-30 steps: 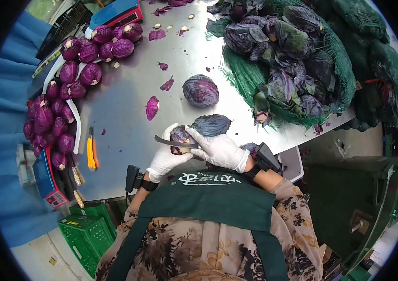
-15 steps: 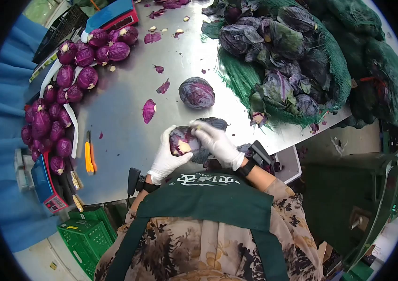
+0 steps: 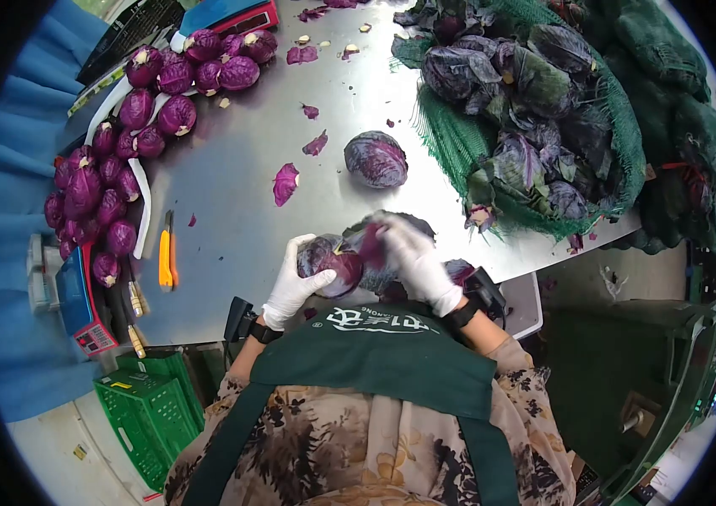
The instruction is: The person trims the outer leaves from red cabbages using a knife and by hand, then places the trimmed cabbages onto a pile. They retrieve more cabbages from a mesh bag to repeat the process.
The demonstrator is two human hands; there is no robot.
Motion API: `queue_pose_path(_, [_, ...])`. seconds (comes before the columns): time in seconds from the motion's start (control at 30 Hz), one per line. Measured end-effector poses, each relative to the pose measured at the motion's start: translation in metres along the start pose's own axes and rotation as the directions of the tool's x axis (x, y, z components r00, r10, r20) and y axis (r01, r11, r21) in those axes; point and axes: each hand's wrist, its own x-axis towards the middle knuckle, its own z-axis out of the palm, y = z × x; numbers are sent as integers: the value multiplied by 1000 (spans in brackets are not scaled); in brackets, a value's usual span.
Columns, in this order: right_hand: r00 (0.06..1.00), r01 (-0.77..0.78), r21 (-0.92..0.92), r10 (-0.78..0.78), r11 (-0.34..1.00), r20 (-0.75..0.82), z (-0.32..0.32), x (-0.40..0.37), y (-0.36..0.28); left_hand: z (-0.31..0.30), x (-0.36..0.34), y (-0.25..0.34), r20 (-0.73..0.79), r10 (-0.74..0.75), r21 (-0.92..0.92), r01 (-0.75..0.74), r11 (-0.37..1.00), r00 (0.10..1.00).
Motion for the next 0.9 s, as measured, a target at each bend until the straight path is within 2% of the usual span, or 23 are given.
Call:
queue_pose_path(0.03, [981,-113,9,113,994,-159,-20,7,5,-4,-1,-1,45,-36,-83,39,996,998])
queue_pose_path(0.07, [971,-50,-40,39,998,-237,-38,8,-5,-6,-2,-1,93,-70,-160,84,983,993])
queue_pose_path(0.17, [970,-83,-64,66,994,-233,-73,-2,4,-3,2,-5,92,-27,-70,33,997,995])
queue_pose_path(0.2, [962,-11,-361,-88,933,-258,-71,-7,8,-1,6,-4,99,-29,-72,36,997,995])
queue_pose_path(0.23, [942,40,-627,-239,778,-237,-65,-11,10,4,11,7,109,59,187,-79,979,992])
queue_pose_path(0.27, [915,137,-648,-346,749,-206,-39,-15,-11,9,16,14,143,144,427,-192,883,979])
queue_pose_path(0.33, [753,386,-867,-651,315,98,-16,-13,-19,18,22,15,147,164,490,-216,845,975])
queue_pose_path(0.37, [871,346,-809,-482,475,89,-3,-15,-25,23,23,21,165,168,572,-233,786,972])
queue_pose_path(0.4, [951,270,-738,-293,619,102,9,-19,-30,26,25,25,183,169,648,-248,720,969])
queue_pose_path(0.43, [978,208,-732,-155,649,141,16,-17,-35,26,29,21,224,104,696,-234,679,969])
queue_pose_path(0.47, [984,166,-740,-62,652,166,21,-14,-41,27,29,19,232,102,695,-238,678,967])
queue_pose_path(0.53, [973,224,-813,-78,537,216,23,-11,-43,28,28,20,217,137,649,-248,720,966])
queue_pose_path(0.57, [973,225,-813,-78,537,217,24,-10,-41,27,28,23,225,115,639,-235,733,968])
queue_pose_path(0.63, [955,296,-825,-171,481,243,26,-9,-35,28,27,36,239,96,620,-228,751,966])
queue_pose_path(0.73, [956,289,-845,-173,450,235,28,-9,-33,30,28,45,261,60,613,-213,761,964])
queue_pose_path(0.77, [957,289,-846,-172,448,235,26,-8,-31,30,29,45,268,39,626,-205,752,963])
queue_pose_path(0.83, [974,214,-814,-51,540,222,20,-4,-30,25,27,41,279,59,624,-228,747,958])
queue_pose_path(0.9, [967,246,-797,-77,551,245,22,-9,-37,22,27,41,285,78,622,-246,743,955])
